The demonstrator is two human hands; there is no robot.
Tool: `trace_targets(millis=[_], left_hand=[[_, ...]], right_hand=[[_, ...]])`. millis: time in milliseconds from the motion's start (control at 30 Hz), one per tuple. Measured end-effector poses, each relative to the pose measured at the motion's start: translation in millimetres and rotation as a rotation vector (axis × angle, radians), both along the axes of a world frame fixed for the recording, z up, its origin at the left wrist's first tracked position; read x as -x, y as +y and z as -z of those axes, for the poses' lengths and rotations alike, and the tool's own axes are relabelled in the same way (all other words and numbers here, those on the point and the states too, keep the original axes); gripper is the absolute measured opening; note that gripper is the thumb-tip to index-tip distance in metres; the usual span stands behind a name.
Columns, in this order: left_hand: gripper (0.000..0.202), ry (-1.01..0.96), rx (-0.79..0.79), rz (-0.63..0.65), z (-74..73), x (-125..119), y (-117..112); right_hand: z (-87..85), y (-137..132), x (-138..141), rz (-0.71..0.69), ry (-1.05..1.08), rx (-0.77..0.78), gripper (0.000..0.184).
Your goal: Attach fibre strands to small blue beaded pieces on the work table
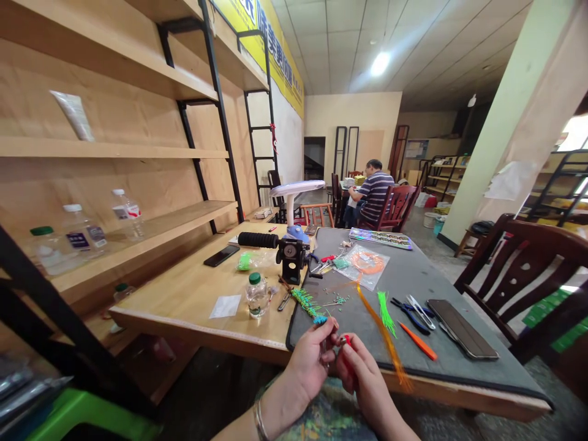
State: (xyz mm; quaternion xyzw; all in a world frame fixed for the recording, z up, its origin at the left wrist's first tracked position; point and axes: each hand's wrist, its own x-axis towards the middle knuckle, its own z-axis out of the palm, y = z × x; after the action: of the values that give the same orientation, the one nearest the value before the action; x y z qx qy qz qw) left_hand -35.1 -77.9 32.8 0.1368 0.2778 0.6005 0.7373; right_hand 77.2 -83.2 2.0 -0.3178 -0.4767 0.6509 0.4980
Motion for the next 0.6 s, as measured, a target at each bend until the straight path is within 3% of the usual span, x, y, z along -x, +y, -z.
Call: trace_targets(millis=[167, 400, 600], left_hand=[[0.016, 0.013, 0.011, 0.045, 7.6, -5, -2], [0.015, -0.006, 0.034, 0.04, 12.0, -10, -1], [0.017, 0.004, 0.05, 0.032, 12.0, -11, -1]], right_hand=[[6.2, 7, 7, 0.068, -0.024, 0.18, 0.062], [1.2, 7, 11, 0.126, -0.044, 0.315, 0.056], [-1.3, 6, 14, 0.156, -0.026, 0.317, 0.056]])
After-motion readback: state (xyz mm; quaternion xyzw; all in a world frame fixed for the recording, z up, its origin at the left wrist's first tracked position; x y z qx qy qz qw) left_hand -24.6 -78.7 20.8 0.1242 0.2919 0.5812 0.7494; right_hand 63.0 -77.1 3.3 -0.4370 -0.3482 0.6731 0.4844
